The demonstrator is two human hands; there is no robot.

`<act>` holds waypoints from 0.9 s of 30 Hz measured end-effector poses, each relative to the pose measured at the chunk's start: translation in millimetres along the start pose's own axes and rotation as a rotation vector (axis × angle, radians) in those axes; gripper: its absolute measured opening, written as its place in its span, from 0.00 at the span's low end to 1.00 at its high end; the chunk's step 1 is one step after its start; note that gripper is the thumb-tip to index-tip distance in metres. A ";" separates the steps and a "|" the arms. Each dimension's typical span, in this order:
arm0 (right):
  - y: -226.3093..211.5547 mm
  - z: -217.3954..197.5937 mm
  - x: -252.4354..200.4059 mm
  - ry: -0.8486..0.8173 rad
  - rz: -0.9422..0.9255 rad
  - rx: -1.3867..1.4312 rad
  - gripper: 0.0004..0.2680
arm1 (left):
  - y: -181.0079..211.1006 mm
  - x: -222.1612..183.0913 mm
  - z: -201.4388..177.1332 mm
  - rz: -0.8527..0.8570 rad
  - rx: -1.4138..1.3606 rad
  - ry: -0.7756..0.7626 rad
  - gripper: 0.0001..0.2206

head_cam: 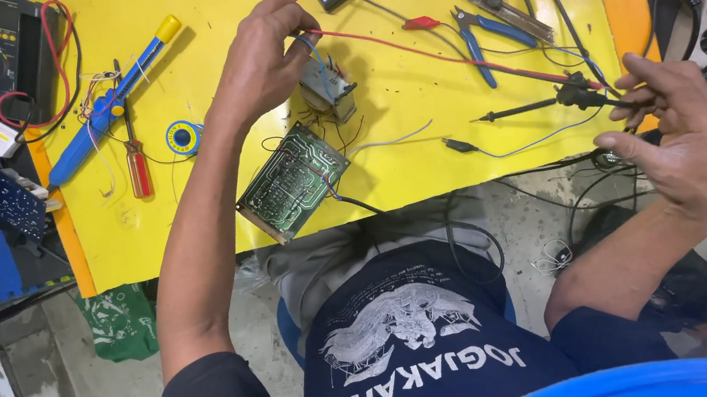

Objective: Wiring and soldering electronic components including a transformer and a circuit board on a repair bench.

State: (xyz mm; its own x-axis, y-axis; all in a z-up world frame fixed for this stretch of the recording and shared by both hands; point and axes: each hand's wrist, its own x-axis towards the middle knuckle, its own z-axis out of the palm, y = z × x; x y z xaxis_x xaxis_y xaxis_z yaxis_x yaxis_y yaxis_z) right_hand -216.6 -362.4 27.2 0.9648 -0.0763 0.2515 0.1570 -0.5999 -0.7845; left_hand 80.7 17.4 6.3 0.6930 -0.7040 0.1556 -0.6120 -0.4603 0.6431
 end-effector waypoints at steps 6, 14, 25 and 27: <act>62.1 24.8 -9.1 0.460 0.011 0.322 0.08 | -13.8 -1.3 2.2 -0.088 0.043 -0.004 0.08; 62.0 48.4 -2.2 0.392 0.085 0.463 0.19 | 11.5 -3.6 -7.8 -0.170 0.104 -0.221 0.16; 19.4 108.4 26.9 0.406 0.087 0.257 0.09 | 47.0 34.9 73.0 0.013 0.407 -0.030 0.23; 12.0 110.5 30.4 0.406 0.081 0.230 0.08 | 49.4 44.5 105.8 0.120 0.583 -0.228 0.30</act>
State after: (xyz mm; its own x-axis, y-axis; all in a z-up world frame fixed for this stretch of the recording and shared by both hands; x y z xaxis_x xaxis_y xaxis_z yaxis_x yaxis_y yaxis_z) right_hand -162.1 -284.0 -37.3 0.8227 -0.4482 0.3496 0.1712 -0.3911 -0.9043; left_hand 41.0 -93.9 -34.3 0.5478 -0.8366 -0.0036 -0.8316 -0.5450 0.1074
